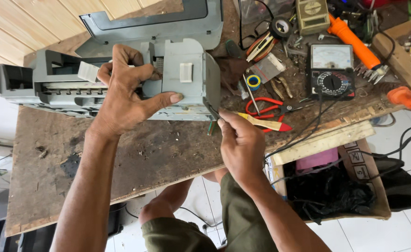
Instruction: The person disassembles a printer by removing screws from the casing using a screwdriver. They lift and separate the top cover from the main body, exposing the internal components.
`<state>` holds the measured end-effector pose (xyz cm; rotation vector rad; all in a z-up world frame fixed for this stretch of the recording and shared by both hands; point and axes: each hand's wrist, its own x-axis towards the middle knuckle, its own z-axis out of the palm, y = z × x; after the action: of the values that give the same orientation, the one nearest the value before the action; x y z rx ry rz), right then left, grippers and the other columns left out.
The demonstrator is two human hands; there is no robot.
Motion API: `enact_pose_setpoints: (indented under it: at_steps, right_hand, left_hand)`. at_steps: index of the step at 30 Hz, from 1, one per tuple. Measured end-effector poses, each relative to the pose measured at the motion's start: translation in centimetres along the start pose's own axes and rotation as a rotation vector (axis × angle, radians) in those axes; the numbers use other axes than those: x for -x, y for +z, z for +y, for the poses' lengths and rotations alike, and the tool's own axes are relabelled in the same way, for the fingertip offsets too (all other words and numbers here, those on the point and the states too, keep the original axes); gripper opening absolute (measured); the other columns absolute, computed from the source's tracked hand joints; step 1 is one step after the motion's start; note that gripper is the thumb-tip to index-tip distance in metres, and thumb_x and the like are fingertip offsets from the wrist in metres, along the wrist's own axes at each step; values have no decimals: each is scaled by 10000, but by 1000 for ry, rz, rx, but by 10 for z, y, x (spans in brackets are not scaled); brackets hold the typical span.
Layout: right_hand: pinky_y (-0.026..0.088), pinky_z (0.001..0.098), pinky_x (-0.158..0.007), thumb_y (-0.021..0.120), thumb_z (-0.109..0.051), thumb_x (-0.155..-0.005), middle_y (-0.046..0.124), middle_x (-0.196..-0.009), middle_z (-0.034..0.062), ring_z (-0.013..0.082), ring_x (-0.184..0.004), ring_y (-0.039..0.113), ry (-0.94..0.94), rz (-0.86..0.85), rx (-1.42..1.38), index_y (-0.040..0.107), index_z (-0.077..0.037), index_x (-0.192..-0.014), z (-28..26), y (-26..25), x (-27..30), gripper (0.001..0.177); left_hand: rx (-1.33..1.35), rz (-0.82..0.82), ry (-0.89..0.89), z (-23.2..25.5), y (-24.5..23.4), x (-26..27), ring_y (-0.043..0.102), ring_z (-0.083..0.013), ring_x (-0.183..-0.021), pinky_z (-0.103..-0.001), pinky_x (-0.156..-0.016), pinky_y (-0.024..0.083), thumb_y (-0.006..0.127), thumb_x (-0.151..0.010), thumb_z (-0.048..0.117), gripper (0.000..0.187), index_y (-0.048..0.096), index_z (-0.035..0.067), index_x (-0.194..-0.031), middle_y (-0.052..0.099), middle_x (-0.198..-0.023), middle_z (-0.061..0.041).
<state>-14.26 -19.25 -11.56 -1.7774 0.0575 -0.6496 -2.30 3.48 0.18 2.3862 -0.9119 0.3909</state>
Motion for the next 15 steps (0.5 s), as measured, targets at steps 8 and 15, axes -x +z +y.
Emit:
enact_pose_setpoints:
  at_steps: [8,15]
  right_hand:
    - [202,244,-376,743,-19,-1026,590,-704,155,112,-462,345,820,-45,-876,752,-33,-1112,0,18,4,87]
    - [201,241,-397,756,-129,-1038,621,-691,93,87,-471,405,705,-3,-882,701,-88,-1081,4,23,2,81]
  left_hand:
    - [-28,-17,4,-1,0,-2,364,-243,-1205,-502,-1091,152,785,-892,712,610,652,117,-894,270,-1186,-55]
    - [-11,-22,-42,4,-1,-6,350,-243,-1189,-491,-1074,163,768,-883,742,624,650,131,-927,262,-1179,-49]
